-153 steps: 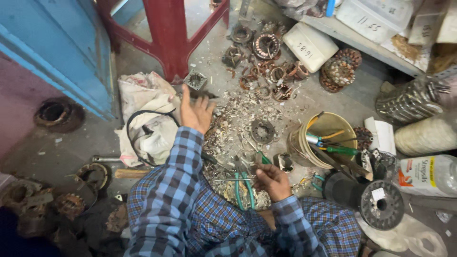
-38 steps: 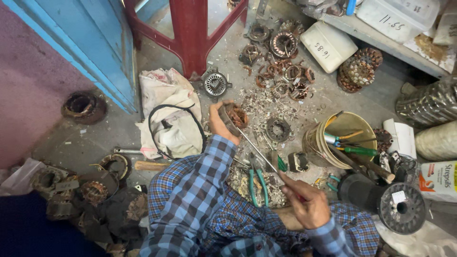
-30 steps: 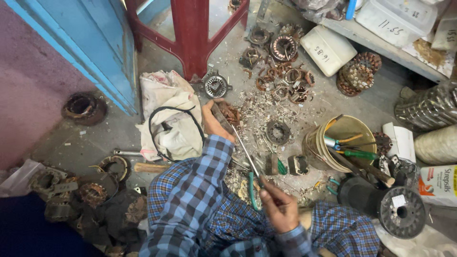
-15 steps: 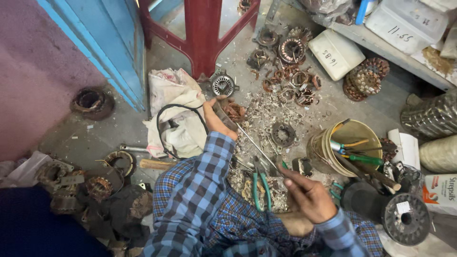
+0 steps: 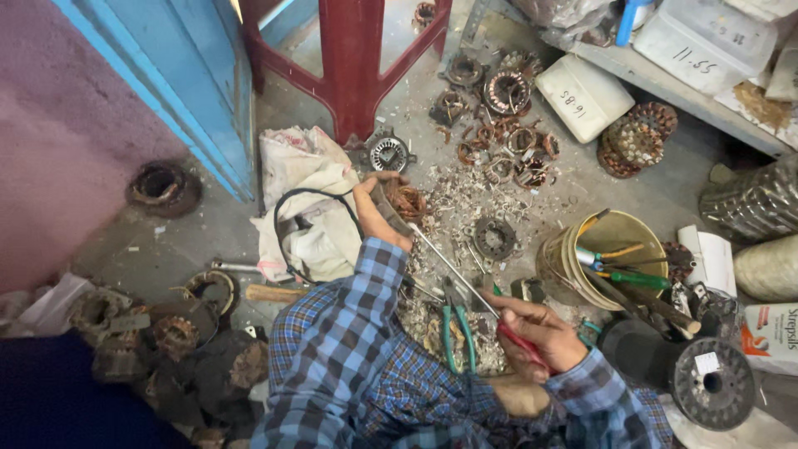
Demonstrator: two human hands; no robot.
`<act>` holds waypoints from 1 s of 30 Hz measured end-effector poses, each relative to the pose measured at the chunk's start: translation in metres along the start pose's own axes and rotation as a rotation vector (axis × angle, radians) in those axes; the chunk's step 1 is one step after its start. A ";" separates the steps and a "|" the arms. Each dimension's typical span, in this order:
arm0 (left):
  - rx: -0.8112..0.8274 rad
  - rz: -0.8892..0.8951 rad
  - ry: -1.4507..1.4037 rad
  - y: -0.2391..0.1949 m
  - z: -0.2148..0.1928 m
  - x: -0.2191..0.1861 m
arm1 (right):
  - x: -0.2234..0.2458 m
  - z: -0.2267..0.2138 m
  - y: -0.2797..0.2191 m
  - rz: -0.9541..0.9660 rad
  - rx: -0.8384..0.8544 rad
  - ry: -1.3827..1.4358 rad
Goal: The person uses pliers and a screwdriver to remove copper windings and insulation from an electrical stator, then pulls out the remaining wire by hand.
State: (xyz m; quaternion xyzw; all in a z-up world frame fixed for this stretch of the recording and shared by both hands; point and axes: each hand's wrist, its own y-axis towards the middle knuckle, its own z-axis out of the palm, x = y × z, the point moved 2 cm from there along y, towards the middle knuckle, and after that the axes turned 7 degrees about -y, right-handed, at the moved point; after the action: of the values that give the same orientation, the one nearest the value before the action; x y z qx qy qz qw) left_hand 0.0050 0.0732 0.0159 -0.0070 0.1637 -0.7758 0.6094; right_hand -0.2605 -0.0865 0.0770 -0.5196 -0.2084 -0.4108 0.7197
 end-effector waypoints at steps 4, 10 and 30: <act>-0.051 -0.045 -0.067 0.006 0.012 0.000 | -0.044 0.024 0.024 -0.173 -0.140 0.192; 0.041 -0.095 -0.065 0.007 0.010 -0.009 | -0.063 0.031 0.030 -0.160 -0.202 0.113; -0.071 -0.093 -0.014 0.033 0.000 -0.005 | -0.051 0.050 0.040 -0.270 -0.328 -0.055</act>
State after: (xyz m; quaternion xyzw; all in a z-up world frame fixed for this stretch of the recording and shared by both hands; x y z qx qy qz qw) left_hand 0.0374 0.0710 0.0077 -0.0417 0.1865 -0.7967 0.5733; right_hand -0.2509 -0.0162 0.0356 -0.6079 -0.2259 -0.5176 0.5581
